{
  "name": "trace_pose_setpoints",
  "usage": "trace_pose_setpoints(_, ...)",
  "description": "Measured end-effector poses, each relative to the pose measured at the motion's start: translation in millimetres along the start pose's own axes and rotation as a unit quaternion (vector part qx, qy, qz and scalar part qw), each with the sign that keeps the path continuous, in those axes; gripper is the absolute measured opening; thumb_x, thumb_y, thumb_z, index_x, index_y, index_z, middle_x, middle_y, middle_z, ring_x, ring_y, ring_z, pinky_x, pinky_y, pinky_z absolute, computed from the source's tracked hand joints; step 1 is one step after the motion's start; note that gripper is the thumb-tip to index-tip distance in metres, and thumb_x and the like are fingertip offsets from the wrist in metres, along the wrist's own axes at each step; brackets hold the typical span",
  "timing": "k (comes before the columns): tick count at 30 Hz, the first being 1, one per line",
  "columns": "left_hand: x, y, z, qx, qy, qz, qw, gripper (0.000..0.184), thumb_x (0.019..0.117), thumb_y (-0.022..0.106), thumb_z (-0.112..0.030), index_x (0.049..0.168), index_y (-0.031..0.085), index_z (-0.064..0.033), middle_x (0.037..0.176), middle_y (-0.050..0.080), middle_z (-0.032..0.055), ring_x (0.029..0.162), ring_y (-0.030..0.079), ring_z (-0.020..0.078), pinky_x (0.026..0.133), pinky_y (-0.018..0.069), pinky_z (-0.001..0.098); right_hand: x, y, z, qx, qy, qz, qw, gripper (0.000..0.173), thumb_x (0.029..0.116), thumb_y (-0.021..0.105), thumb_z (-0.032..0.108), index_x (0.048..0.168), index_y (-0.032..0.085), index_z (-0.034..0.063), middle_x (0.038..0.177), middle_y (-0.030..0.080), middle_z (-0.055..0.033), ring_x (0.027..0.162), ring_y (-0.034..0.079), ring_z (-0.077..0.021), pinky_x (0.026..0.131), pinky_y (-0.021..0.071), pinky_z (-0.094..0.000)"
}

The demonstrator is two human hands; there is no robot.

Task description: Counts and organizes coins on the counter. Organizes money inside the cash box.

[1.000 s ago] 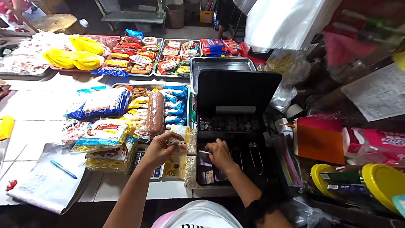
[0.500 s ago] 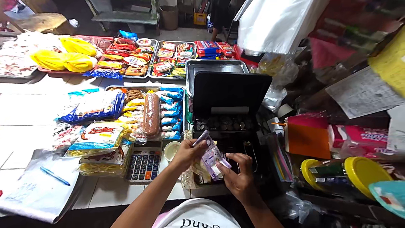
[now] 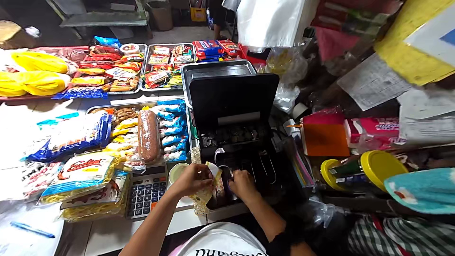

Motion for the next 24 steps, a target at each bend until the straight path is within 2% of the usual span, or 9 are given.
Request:
trace_pose_setpoints(4,6.7,4.1,-15.0,0.146,-0.061,-0.051,0.986,0.036,0.0976,0.068,-0.031,0.093,0.072,0.0044,0.089,0.071,0.0192,0.088,0.069,0.0327,0.085,0.0531,0.0536,-12.8,-16.1,-7.2,0.118,-0.044,-0.041,0.991,0.026,0.0967,0.064,0.016,0.109,0.072,-0.0053,0.108,0.071,-0.0223,0.106,0.068,-0.0329,0.098,0.0509,-0.0478)
trace_pose_setpoints(6,10.8,7.8,-27.3,0.204,-0.154,-0.068,0.964,0.055,0.1017,0.059,-0.047,0.091,0.07,0.0061,0.091,0.069,0.024,0.094,0.068,0.0398,0.087,0.0515,0.0576,-27.9,-29.7,-15.4,0.164,-0.066,-0.075,0.981,0.023,0.0959,0.066,0.017,0.105,0.075,-0.0029,0.097,0.073,-0.0179,0.091,0.07,-0.0273,0.089,0.054,-0.0442)
trace_pose_setpoints(8,17.1,8.1,-31.7,0.241,-0.24,-0.075,0.937,0.064,0.1024,0.052,-0.056,0.101,0.069,0.0062,0.107,0.069,0.0261,0.108,0.067,0.0418,0.092,0.0511,0.0583,-41.8,-41.6,-25.6,0.186,-0.067,-0.085,0.977,0.022,0.0967,0.066,0.016,0.105,0.074,-0.0028,0.094,0.073,-0.0159,0.081,0.071,-0.0233,0.08,0.0573,-0.0404)
trace_pose_setpoints(10,25.6,8.2,-32.4,0.282,-0.265,-0.084,0.918,0.059,0.1024,0.055,-0.05,0.115,0.067,0.0053,0.125,0.064,0.0265,0.118,0.063,0.0426,0.096,0.0502,0.0583,-49.9,-53.0,-39.7,0.223,-0.07,-0.118,0.965,0.019,0.0962,0.067,0.015,0.103,0.073,-0.0024,0.085,0.071,-0.0124,0.065,0.067,-0.0173,0.066,0.058,-0.0349)
trace_pose_setpoints(12,34.6,9.4,-30.1,0.33,-0.259,-0.09,0.903,0.049,0.101,0.061,-0.039,0.125,0.063,0.0039,0.133,0.06,0.0251,0.117,0.064,0.0416,0.094,0.0518,0.0565,-54.9,-64.6,-54.4,0.264,-0.068,-0.167,0.947,0.016,0.096,0.067,0.013,0.101,0.073,-0.0013,0.079,0.071,-0.0094,0.057,0.064,-0.0125,0.057,0.0568,-0.0298)
trace_pose_setpoints(15,40.2,11.3,-23.3,0.395,-0.194,-0.162,0.883,0.036,0.0981,0.063,-0.019,0.124,0.063,0.0053,0.128,0.063,0.0243,0.105,0.069,0.0405,0.083,0.055,0.0539,-62.4,-78.8,-71.0,0.314,-0.085,-0.234,0.916,0.012,0.0954,0.067,0.011,0.098,0.073,0.0003,0.074,0.07,-0.0033,0.05,0.06,-0.004,0.049,0.0527,-0.0207)
trace_pose_setpoints(18,31.7,-0.2,-18.1,0.389,-0.107,-0.291,0.868,0.028,0.0926,0.069,-0.011,0.113,0.067,0.0081,0.113,0.068,0.0275,0.089,0.072,0.0435,0.071,0.0566,0.0564,-67.2,-81.3,-76.4,0.33,-0.107,-0.241,0.906,0.011,0.0952,0.068,0.011,0.098,0.073,0.0014,0.074,0.07,-0.001,0.05,0.059,-0.0013,0.048,0.0515,-0.0173)
trace_pose_setpoints(21,28.9,-10.9,-8.6,0.343,-0.139,-0.286,0.884,0.036,0.0907,0.073,-0.012,0.12,0.065,0.0065,0.117,0.067,0.0276,0.098,0.07,0.0441,0.079,0.0555,0.0568,-62.2,-70.8,-71.6,0.319,-0.114,-0.208,0.918,0.011,0.0961,0.067,0.012,0.099,0.072,0.0018,0.075,0.07,-0.0014,0.052,0.06,-0.0016,0.051,0.0522,-0.0177)
trace_pose_setpoints(24,28.4,-12.2,-5.6,0.274,-0.099,-0.273,0.917,0.035,0.0918,0.066,-0.002,0.126,0.063,0.0049,0.114,0.066,0.0284,0.102,0.069,0.0446,0.087,0.0546,0.0565,-54.1,-59.8,-60.8,0.312,-0.128,-0.185,0.923,0.012,0.097,0.066,0.012,0.099,0.073,0.0024,0.077,0.07,-0.0022,0.053,0.06,-0.0029,0.053,0.053,-0.0192)
Point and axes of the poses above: each hand's wrist, its own x-axis towards the middle knuckle, its own y-axis out of the palm, z = x × y, the point moved 6 cm from there along x, towards the middle knuckle
